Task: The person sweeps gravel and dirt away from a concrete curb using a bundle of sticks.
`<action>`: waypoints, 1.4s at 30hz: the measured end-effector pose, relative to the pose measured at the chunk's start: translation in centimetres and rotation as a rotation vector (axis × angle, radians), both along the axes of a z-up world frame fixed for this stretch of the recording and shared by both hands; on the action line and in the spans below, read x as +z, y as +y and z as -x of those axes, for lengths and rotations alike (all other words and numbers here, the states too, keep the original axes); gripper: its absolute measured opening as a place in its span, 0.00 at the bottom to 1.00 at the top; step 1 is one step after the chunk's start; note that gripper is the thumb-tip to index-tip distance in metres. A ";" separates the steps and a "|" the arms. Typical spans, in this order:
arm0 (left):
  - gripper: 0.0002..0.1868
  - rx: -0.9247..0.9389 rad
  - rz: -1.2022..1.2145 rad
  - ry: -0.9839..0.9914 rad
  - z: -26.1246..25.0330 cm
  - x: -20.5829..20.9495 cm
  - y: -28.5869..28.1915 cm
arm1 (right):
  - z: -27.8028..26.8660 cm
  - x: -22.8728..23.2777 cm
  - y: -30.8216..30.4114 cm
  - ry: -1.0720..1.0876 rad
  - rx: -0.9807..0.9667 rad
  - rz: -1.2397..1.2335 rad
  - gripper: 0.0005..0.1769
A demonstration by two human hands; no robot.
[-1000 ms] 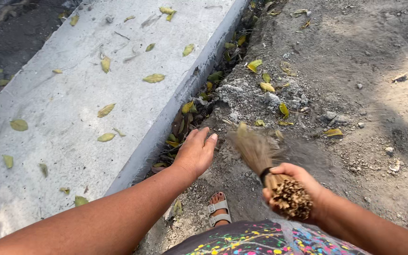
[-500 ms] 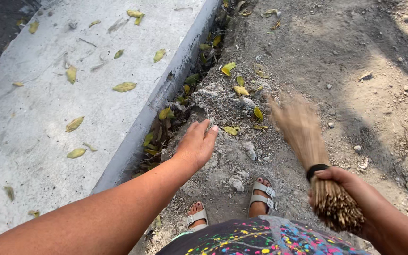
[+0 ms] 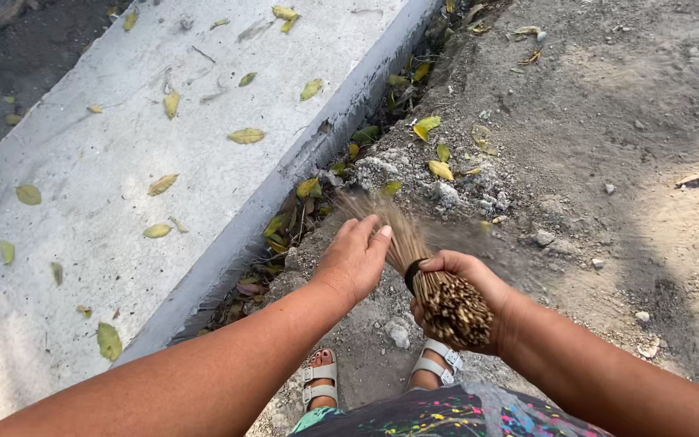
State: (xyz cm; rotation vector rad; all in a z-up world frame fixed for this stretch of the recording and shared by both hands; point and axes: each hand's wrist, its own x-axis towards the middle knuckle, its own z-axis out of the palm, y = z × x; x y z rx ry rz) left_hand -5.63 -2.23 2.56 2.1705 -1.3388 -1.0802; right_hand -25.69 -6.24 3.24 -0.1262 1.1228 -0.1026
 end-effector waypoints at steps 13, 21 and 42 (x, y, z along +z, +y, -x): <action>0.33 0.029 0.118 -0.009 2.4 0.0 -2.6 | 16.4 -0.8 -5.0 0.484 0.033 0.291 0.19; 0.33 0.097 0.055 -0.001 2.3 -0.1 -1.1 | 5.6 -3.2 -4.7 0.128 -0.083 0.069 0.13; 0.32 0.042 0.180 0.056 -0.4 -1.8 -12.1 | 8.8 -1.7 -12.8 0.351 -0.387 0.110 0.14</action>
